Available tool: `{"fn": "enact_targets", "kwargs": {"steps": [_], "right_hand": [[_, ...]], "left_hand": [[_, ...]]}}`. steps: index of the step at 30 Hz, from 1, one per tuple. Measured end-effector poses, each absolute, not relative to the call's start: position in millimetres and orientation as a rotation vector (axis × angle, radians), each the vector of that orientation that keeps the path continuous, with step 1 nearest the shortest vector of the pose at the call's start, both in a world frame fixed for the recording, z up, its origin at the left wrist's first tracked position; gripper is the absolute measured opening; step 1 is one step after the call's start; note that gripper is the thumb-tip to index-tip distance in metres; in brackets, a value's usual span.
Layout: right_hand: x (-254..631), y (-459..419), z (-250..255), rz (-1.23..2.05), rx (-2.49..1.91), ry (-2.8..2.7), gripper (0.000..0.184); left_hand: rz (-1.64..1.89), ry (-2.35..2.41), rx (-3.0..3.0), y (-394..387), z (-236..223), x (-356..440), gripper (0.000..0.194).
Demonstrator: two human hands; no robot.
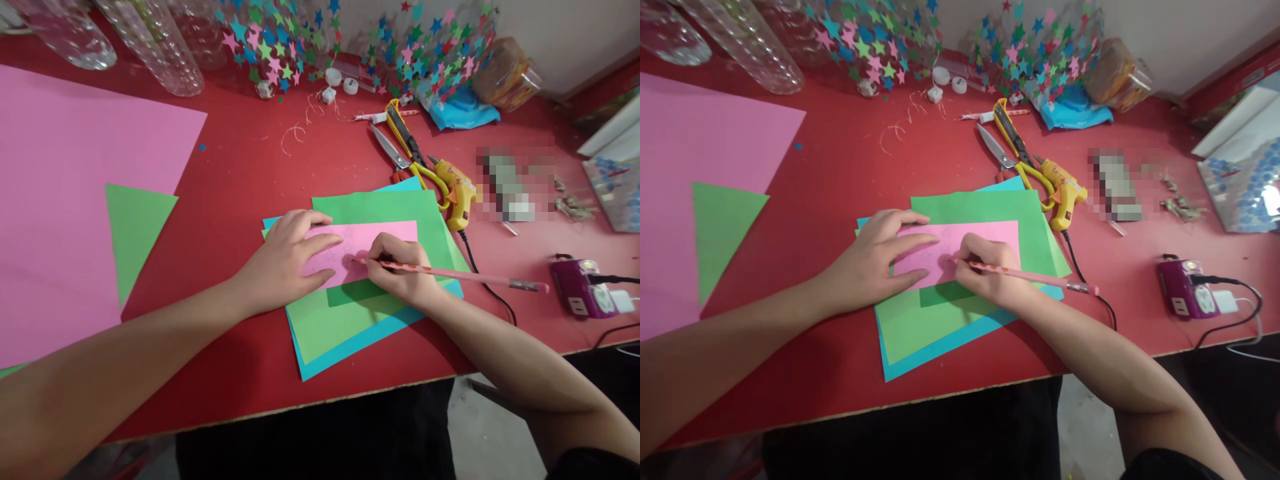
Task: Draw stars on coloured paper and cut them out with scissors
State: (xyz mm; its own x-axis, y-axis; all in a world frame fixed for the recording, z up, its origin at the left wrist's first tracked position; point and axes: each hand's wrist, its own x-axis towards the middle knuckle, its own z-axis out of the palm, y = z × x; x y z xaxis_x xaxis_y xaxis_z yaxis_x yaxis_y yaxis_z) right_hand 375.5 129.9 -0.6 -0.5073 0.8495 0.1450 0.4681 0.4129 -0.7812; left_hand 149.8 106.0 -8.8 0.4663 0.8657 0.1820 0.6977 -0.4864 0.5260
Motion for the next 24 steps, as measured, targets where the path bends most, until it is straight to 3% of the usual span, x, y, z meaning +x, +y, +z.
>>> {"fn": "enact_targets", "kwargs": {"steps": [24], "right_hand": [[377.1, 129.1, -0.7, 0.938, -1.100, -2.174, 0.017]], "left_hand": [[0.596, 1.326, 2.326, 106.3, -9.1, 150.1, 0.038]]}}
